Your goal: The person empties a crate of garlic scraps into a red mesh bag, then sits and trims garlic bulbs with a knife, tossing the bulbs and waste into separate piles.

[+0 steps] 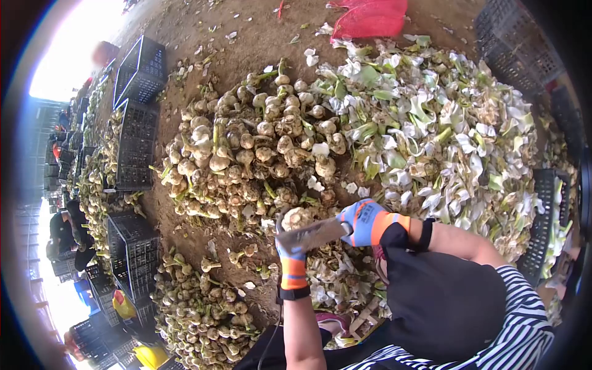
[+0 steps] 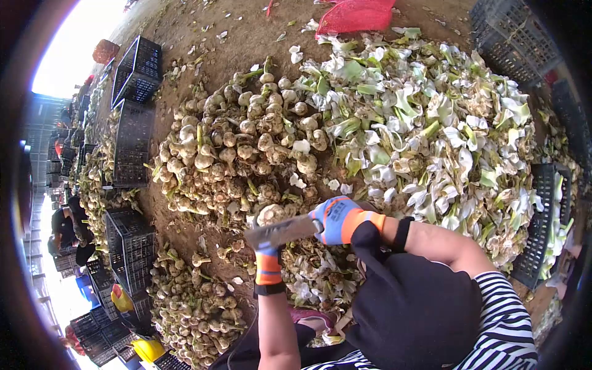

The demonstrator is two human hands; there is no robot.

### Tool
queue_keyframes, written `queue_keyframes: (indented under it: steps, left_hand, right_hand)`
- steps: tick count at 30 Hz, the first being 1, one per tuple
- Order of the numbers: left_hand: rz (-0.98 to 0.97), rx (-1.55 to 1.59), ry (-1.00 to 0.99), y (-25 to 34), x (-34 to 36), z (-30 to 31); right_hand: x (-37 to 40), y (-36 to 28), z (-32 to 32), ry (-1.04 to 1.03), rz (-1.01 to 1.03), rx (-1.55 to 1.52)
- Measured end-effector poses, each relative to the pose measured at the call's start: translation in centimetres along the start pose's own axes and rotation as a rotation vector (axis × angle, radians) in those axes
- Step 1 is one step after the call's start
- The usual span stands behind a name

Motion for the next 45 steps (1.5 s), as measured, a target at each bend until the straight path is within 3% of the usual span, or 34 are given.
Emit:
queue_keyframes:
  steps: [2,3,6,9,12,17,21,23,24,25,26,27,29,30,31,32,33,34,35,36,37,41,43,45]
  left_hand:
    - [-0.005,0.045,0.099,0.5,1.4,0.7]
    - [-0.074,-0.274,0.135,1.0,2.4,0.5]
    - [-0.030,-0.195,0.178,-2.9,1.1,5.2]
    - [0.083,-0.159,0.154,-1.8,2.1,2.7]
    - [0.014,-0.294,0.126,0.2,3.1,0.8]
    - [-0.323,-0.754,0.015,6.0,5.2,-4.4]
    - [-0.288,-0.707,0.029,6.1,5.2,-3.5]
    - [-0.180,-0.924,0.092,7.3,5.8,-4.5]
    - [-0.147,-1.073,0.128,9.0,6.6,-6.0]
    - [-0.312,-1.098,0.105,11.4,7.7,-8.6]
    - [-0.294,-0.999,0.135,11.1,7.2,-7.9]
    - [-0.254,-0.909,0.168,10.4,7.4,-6.5]
    - [-0.451,-1.255,0.209,12.1,7.2,-6.7]
    - [-0.548,-1.313,0.197,11.7,6.7,-6.1]
    - [-0.482,-1.203,0.202,10.6,6.0,-4.3]
    - [-0.346,-1.079,0.224,9.2,5.6,-2.8]
    - [-0.213,-0.955,0.243,7.9,5.4,-1.5]
    - [-0.128,-0.825,0.160,8.6,5.8,-4.0]
    - [-0.141,-0.659,0.159,4.8,4.7,0.0]
    - [-0.155,-0.493,0.156,1.0,3.6,3.9]
    - [-0.389,-0.773,0.161,4.1,4.9,1.3]
    - [-0.424,-0.799,0.095,5.8,5.7,-0.6]
    - [-0.095,-0.550,0.267,4.3,5.9,1.0]
    - [-0.170,-0.572,0.271,4.4,5.9,1.6]
  right_hand:
    - [0.0,-1.5,0.1,-0.051,0.042,0.076]
    - [0.2,-2.4,0.0,-0.102,0.087,0.151]
    - [0.1,-2.9,-0.2,-0.128,0.109,0.144]
    - [0.0,-3.4,-0.2,-0.118,0.137,0.119]
    - [-0.3,-3.1,-1.2,-0.160,0.140,0.121]
    - [-1.2,-2.3,-2.7,-0.172,0.103,0.177]
    - [-1.6,-2.6,-2.7,-0.136,0.123,0.159]
    - [-2.2,-1.5,-3.1,-0.167,0.063,0.213]
    - [-3.7,3.2,-2.9,-0.003,-0.070,0.027]
    - [-4.0,8.1,-2.6,0.054,-0.236,0.099]
    - [-3.8,10.9,-2.7,0.141,-0.320,0.064]
    - [-3.3,10.3,-1.7,0.279,-0.243,-0.010]
    - [-2.2,7.9,-0.9,0.239,-0.326,-0.307]
    - [-2.7,6.4,-0.7,0.283,-0.233,-0.397]
    - [-2.7,4.7,-1.6,0.308,-0.145,-0.497]
    - [-1.7,1.4,-0.1,0.335,-0.028,-0.385]
    - [-1.3,-0.9,0.2,0.287,0.083,-0.311]
    - [-1.5,-2.7,-0.8,0.148,0.123,-0.203]
    - [-1.7,-4.0,-1.5,0.015,0.163,-0.088]
    - [-1.8,-4.5,-0.9,0.019,0.162,-0.088]
    - [-1.6,-5.1,-1.3,-0.066,0.194,0.029]
    - [-1.4,-5.4,-2.3,-0.204,0.234,0.200]
    - [-1.8,-4.9,-2.8,-0.177,0.241,0.233]
    - [-2.0,-4.4,-3.5,-0.230,0.193,0.234]
Point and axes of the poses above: each hand's wrist, its own x-axis away from the middle knuckle, its own z-axis out of the back of the hand, y = z × x, the point moved 9 cm from there along -x, towards the middle knuckle, and after that the axes turned 3 degrees about y, right-handed, at the moved point
